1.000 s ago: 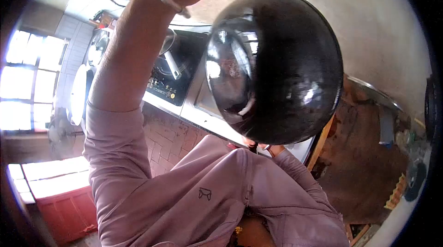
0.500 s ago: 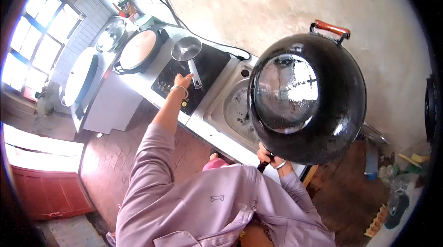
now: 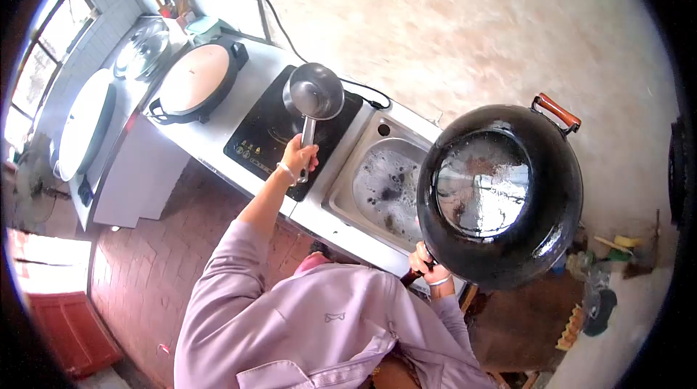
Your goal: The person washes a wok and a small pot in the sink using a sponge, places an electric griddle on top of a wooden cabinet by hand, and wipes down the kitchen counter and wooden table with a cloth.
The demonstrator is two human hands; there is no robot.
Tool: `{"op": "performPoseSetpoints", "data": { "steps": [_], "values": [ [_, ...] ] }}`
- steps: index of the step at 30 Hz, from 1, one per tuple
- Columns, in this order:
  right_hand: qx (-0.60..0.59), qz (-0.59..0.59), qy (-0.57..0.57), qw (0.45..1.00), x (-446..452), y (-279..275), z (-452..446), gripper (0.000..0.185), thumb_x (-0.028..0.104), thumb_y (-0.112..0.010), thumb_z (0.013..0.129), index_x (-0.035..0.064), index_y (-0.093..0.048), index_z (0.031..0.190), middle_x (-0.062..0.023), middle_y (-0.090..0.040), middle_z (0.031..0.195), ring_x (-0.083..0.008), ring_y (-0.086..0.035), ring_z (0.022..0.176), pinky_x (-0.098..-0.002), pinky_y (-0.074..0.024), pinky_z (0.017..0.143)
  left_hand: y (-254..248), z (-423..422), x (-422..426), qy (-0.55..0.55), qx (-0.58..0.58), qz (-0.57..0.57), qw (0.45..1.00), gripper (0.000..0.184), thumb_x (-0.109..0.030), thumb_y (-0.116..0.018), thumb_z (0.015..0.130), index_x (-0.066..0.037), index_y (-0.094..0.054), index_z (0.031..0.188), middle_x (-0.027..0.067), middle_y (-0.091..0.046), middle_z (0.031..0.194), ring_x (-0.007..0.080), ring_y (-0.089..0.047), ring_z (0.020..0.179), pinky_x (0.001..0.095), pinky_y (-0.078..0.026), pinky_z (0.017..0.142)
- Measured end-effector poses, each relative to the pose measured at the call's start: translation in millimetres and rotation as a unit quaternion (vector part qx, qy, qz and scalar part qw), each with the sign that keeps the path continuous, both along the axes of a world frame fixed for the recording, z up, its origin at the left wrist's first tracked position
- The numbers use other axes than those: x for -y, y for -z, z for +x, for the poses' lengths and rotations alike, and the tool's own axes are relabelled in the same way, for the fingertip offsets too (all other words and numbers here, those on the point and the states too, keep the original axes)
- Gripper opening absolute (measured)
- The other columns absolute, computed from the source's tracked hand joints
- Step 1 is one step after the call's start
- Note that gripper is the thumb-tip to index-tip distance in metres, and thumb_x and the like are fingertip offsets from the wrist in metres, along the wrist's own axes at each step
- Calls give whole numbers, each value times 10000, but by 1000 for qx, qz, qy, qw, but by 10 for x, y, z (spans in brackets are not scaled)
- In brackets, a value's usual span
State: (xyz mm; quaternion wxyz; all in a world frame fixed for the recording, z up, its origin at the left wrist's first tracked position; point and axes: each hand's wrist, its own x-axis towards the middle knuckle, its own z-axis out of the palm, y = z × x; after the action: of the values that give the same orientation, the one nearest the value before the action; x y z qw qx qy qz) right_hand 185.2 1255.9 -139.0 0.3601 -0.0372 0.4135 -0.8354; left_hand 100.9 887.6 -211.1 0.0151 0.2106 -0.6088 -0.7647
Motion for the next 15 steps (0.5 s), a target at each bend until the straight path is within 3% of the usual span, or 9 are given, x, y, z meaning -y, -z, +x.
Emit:
{"op": "performPoseSetpoints", "data": {
  "steps": [2,4,5,6,7,8,9,12,15],
  "values": [
    [-3,5,-1,1000,82,-2,29,437,422,-350,838,141,-271,513,24,-212,422,-125,-242,321,-256,-247,418,-179,92,-7,51,9,-37,998,249,-83,-530,749,-35,-448,980,48,-465,616,131,-483,451,264,-397,366],
    [-8,36,7,999,169,-31,67,462,472,-362,814,153,-275,491,2,-237,375,-138,-246,372,-251,-201,420,-349,135,-15,143,47,-211,966,292,-107,-533,753,-43,-441,1022,97,-512,636,205,-546,514,320,-434,421],
    [-11,21,19,1000,239,-82,93,460,465,-362,818,152,-275,492,7,-229,379,-134,-244,365,-248,-202,422,-288,132,-7,152,46,-205,966,292,-107,-533,753,-43,-441,1022,97,-512,636,205,-546,514,320,-434,421],
    [-10,19,28,999,263,-51,114,459,461,-368,818,152,-272,493,9,-226,384,-128,-246,361,-248,-203,423,-207,124,-1,140,-33,-390,910,311,-126,-537,753,-48,-439,1038,126,-535,667,257,-562,564,355,-446,473],
    [-10,16,37,999,271,-4,137,458,457,-374,819,152,-270,493,11,-223,388,-123,-248,358,-247,-204,424,-140,114,-10,118,-113,-557,814,331,-146,-541,754,-54,-436,1053,155,-559,698,309,-579,614,390,-458,525],
    [-12,20,43,999,282,8,162,458,457,-374,819,152,-270,493,11,-223,388,-123,-248,358,-247,-204,424,-330,105,-49,187,-15,-564,804,371,-167,-523,769,-71,-403,1107,178,-572,825,371,-566,739,441,-451,621],
    [-9,19,58,998,304,9,188,459,453,-381,819,152,-265,493,13,-222,394,-120,-250,355,-247,-205,423,-441,98,-73,190,-19,-561,805,371,-167,-523,769,-71,-403,1107,178,-572,825,371,-566,739,441,-451,621],
    [-25,24,76,997,393,-50,264,459,445,-394,819,151,-259,494,15,-222,402,-115,-256,350,-246,-208,420,-652,83,-107,237,-16,-680,694,396,-93,-448,804,-126,-325,1180,150,-547,854,316,-581,770,415,-478,603],
    [-11,17,111,994,381,-38,333,452,432,-404,816,148,-267,492,11,-227,397,-119,-264,346,-247,-221,417,-705,88,-104,206,-83,-711,667,397,-63,-436,803,-139,-342,1181,121,-526,831,290,-586,757,385,-487,592]
  ]
}}
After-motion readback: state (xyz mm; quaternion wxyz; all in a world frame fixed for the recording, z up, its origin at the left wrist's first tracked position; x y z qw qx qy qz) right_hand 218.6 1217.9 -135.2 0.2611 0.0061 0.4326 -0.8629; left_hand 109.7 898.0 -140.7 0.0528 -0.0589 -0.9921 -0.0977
